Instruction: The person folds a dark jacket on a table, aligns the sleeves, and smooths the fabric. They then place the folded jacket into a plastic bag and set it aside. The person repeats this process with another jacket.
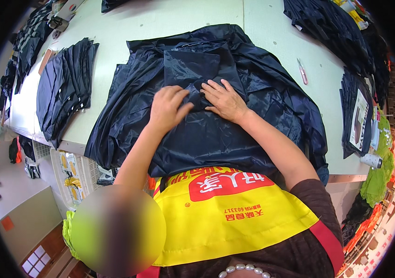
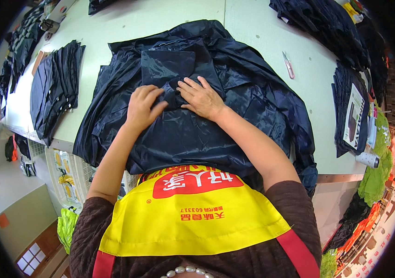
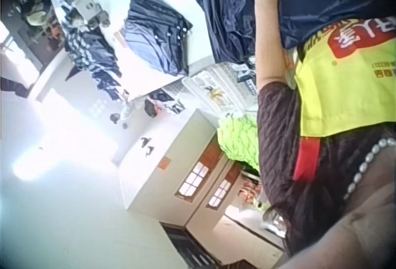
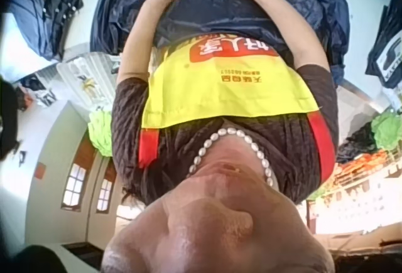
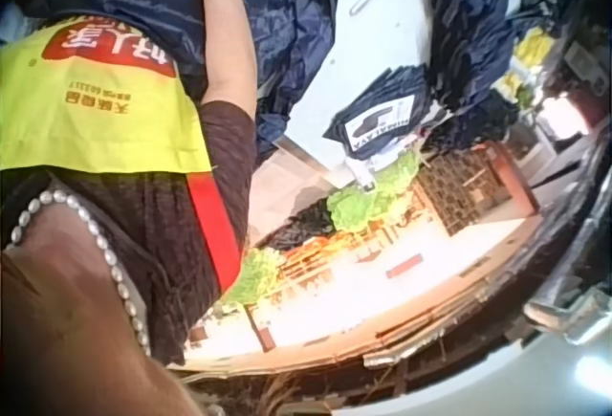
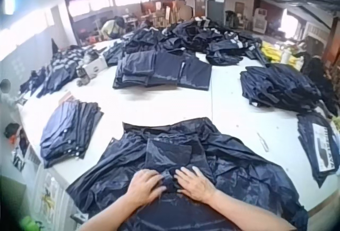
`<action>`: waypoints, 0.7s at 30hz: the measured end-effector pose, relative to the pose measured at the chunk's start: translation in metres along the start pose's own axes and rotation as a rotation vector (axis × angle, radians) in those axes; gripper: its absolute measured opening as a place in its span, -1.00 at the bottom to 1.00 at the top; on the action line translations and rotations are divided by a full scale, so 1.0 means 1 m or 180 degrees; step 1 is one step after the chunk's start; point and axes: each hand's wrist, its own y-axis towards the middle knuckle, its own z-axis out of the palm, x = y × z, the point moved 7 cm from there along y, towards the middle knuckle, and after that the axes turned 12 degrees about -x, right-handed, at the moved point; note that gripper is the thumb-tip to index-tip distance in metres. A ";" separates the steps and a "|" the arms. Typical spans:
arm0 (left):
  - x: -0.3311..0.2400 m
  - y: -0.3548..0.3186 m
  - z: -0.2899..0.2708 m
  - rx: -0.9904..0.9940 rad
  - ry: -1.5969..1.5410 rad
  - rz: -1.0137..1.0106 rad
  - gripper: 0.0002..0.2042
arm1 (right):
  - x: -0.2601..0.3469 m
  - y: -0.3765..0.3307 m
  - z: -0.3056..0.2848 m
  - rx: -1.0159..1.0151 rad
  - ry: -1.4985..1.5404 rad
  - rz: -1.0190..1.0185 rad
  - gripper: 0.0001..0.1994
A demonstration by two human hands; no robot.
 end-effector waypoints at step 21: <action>-0.004 0.016 0.024 -0.0310 0.0225 0.0263 -0.73 | -0.028 0.019 -0.002 -0.0363 0.0848 0.0604 -0.79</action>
